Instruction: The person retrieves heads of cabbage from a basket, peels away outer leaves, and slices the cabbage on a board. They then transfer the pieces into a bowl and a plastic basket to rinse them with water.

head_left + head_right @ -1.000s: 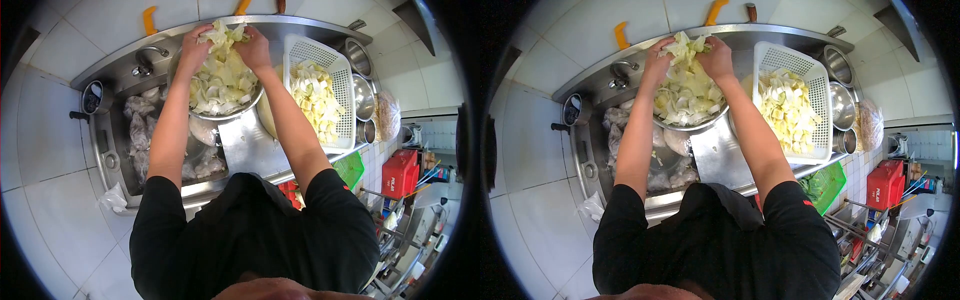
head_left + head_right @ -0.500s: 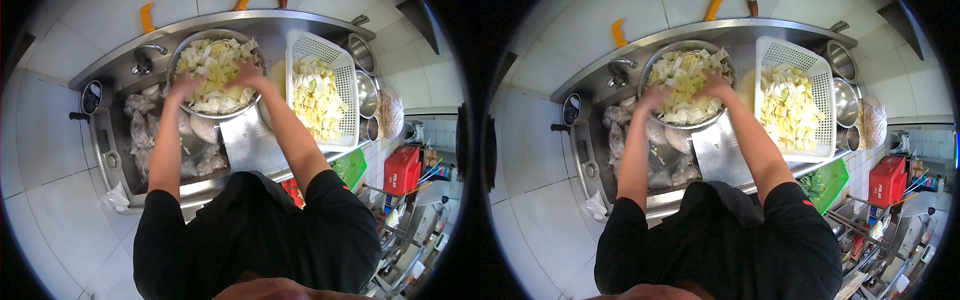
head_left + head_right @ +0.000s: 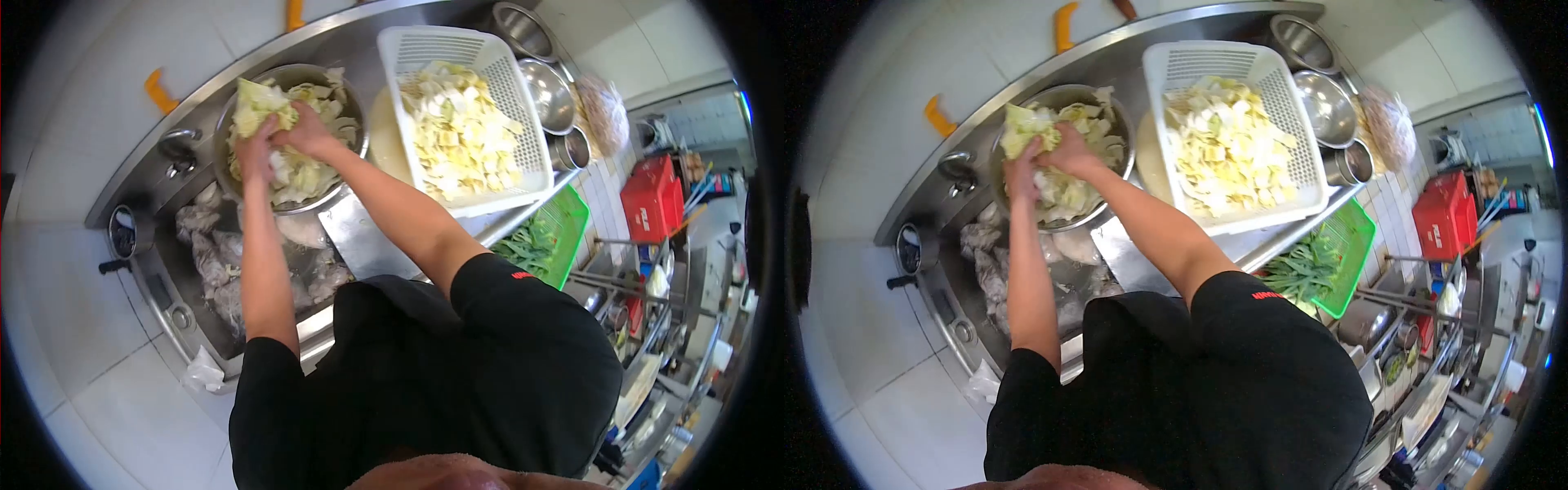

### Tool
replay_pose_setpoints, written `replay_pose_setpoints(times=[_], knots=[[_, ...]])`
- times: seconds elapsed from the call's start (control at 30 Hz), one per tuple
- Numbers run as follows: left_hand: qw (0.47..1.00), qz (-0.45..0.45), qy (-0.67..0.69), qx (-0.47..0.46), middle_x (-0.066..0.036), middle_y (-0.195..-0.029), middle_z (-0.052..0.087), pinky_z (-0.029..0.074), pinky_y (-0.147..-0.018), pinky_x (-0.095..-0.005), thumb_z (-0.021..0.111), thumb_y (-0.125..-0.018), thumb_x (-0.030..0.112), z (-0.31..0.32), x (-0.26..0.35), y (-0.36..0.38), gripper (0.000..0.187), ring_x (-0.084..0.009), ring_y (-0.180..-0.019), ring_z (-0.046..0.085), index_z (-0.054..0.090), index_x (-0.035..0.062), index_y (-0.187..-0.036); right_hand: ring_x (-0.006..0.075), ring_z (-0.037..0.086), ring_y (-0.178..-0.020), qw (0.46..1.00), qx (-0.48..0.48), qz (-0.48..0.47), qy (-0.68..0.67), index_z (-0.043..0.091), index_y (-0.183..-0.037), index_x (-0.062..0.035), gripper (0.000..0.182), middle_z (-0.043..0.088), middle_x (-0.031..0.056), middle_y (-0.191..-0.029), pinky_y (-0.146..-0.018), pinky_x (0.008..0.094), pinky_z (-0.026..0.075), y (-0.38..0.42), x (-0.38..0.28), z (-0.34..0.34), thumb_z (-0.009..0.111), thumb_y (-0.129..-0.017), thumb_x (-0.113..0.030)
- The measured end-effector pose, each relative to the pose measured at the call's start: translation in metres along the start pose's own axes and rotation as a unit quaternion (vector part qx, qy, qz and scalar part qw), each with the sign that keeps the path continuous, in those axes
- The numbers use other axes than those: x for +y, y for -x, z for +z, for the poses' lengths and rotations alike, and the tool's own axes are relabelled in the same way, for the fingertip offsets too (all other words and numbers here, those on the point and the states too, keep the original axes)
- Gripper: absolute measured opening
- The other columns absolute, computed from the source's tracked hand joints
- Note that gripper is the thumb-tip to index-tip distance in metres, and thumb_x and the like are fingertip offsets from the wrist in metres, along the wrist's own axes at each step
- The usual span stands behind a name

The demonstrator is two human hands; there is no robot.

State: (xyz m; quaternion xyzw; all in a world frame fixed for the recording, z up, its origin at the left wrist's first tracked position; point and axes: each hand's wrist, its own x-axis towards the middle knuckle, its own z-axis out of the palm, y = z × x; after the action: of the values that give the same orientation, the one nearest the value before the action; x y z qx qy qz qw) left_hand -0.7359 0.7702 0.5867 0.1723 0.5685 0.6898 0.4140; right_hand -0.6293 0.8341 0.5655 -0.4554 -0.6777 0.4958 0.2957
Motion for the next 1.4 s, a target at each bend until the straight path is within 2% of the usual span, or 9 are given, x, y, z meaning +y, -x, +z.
replay_pose_setpoints(times=[0.23,0.47,0.57,0.63,0.8,0.9,1.0,1.2,1.4], knots=[[0.987,0.133,-0.014,-0.092,-0.012,-0.111,0.070,0.055,-0.083,-0.0329,0.081,-0.080,0.012,0.099,0.084,0.040,0.044,-0.0213,-0.094,0.069,0.065,-0.0052,-0.117,0.0278,0.064,-0.106,0.983,0.067,-0.121,-0.123,0.052,-0.124,0.0059,0.077,0.065,0.0188,-0.114,-0.094,0.0347,0.051,0.010,-0.079,-0.106,0.085,-0.059,-0.020],[0.931,0.160,-0.072,-0.320,-0.013,-0.113,0.070,0.053,-0.088,-0.0338,0.083,-0.077,0.027,0.243,0.015,0.022,0.054,-0.0221,-0.099,0.068,0.064,-0.0011,-0.120,0.0199,0.068,-0.087,0.978,0.136,-0.108,-0.119,0.062,-0.110,0.0028,0.053,0.071,0.0138,-0.100,-0.078,0.0314,0.056,0.022,-0.038,-0.267,0.082,-0.064,-0.014],[0.817,0.061,-0.434,-0.374,-0.015,-0.115,0.070,0.053,-0.091,-0.0347,0.082,-0.076,0.033,0.256,0.005,0.023,0.057,-0.0259,-0.103,0.068,0.065,0.0026,-0.122,0.0276,0.069,-0.095,0.965,0.103,0.014,0.241,0.064,-0.120,0.0000,0.059,0.071,0.0170,-0.108,-0.084,0.0372,0.055,0.027,0.000,-0.318,0.084,-0.067,-0.018],[0.827,0.121,-0.420,-0.354,-0.016,-0.118,0.070,0.052,-0.093,-0.0347,0.081,-0.077,0.036,0.239,-0.008,0.019,0.058,-0.0275,-0.106,0.067,0.066,0.0060,-0.124,0.0311,0.069,-0.101,0.905,0.087,0.066,0.410,0.065,-0.124,-0.0022,0.062,0.071,0.0189,-0.113,-0.089,0.0390,0.053,0.030,0.005,-0.336,0.085,-0.068,-0.021],[0.894,0.181,-0.320,-0.256,-0.017,-0.122,0.068,0.051,-0.094,-0.0346,0.078,-0.079,0.045,0.127,-0.009,-0.009,0.060,-0.0290,-0.111,0.066,0.067,0.0109,-0.126,0.0297,0.064,-0.111,0.959,0.193,-0.033,0.203,0.066,-0.124,-0.0023,0.060,0.068,0.0204,-0.119,-0.094,0.0382,0.051,0.037,-0.037,-0.267,0.083,-0.071,-0.024],[0.935,0.073,-0.332,-0.101,-0.017,-0.121,0.069,0.049,-0.098,-0.0365,0.076,-0.081,0.046,0.036,-0.010,-0.047,0.058,-0.0298,-0.114,0.065,0.067,0.0114,-0.126,0.0305,0.064,-0.111,0.994,0.072,-0.064,0.042,0.065,-0.124,-0.0011,0.061,0.067,0.0207,-0.118,-0.095,0.0378,0.050,0.033,-0.058,-0.168,0.083,-0.072,-0.027],[0.810,0.205,-0.543,0.082,-0.019,-0.128,0.065,0.047,-0.101,-0.0385,0.077,-0.081,0.044,-0.037,-0.036,-0.098,0.060,-0.0312,-0.120,0.061,0.064,0.0099,-0.130,0.0352,0.057,-0.121,1.000,-0.024,0.001,-0.005,0.059,-0.132,-0.0014,0.074,0.062,0.0250,-0.125,-0.101,0.0393,0.046,0.010,-0.047,-0.086,0.085,-0.070,-0.033],[0.921,0.073,-0.378,-0.064,-0.021,-0.148,0.045,0.039,-0.109,-0.0391,0.075,-0.081,0.053,-0.062,-0.053,-0.129,0.087,-0.0330,-0.135,0.046,0.042,0.0120,-0.151,0.0376,0.037,-0.139,0.978,0.065,0.002,0.200,0.048,-0.144,-0.0030,0.099,0.045,0.0293,-0.141,-0.113,0.0402,0.035,-0.071,0.058,0.002,0.087,-0.065,-0.047],[0.989,-0.064,-0.131,-0.038,-0.017,-0.132,0.060,0.047,-0.096,-0.0374,0.074,-0.085,0.044,-0.029,-0.060,-0.125,0.075,-0.0257,-0.117,0.059,0.049,0.0061,-0.145,0.0260,0.060,-0.112,0.978,-0.043,0.130,-0.156,0.041,-0.150,-0.0060,0.092,0.061,0.0168,-0.126,-0.093,0.0363,0.049,-0.076,0.044,0.033,0.084,-0.071,-0.029]])
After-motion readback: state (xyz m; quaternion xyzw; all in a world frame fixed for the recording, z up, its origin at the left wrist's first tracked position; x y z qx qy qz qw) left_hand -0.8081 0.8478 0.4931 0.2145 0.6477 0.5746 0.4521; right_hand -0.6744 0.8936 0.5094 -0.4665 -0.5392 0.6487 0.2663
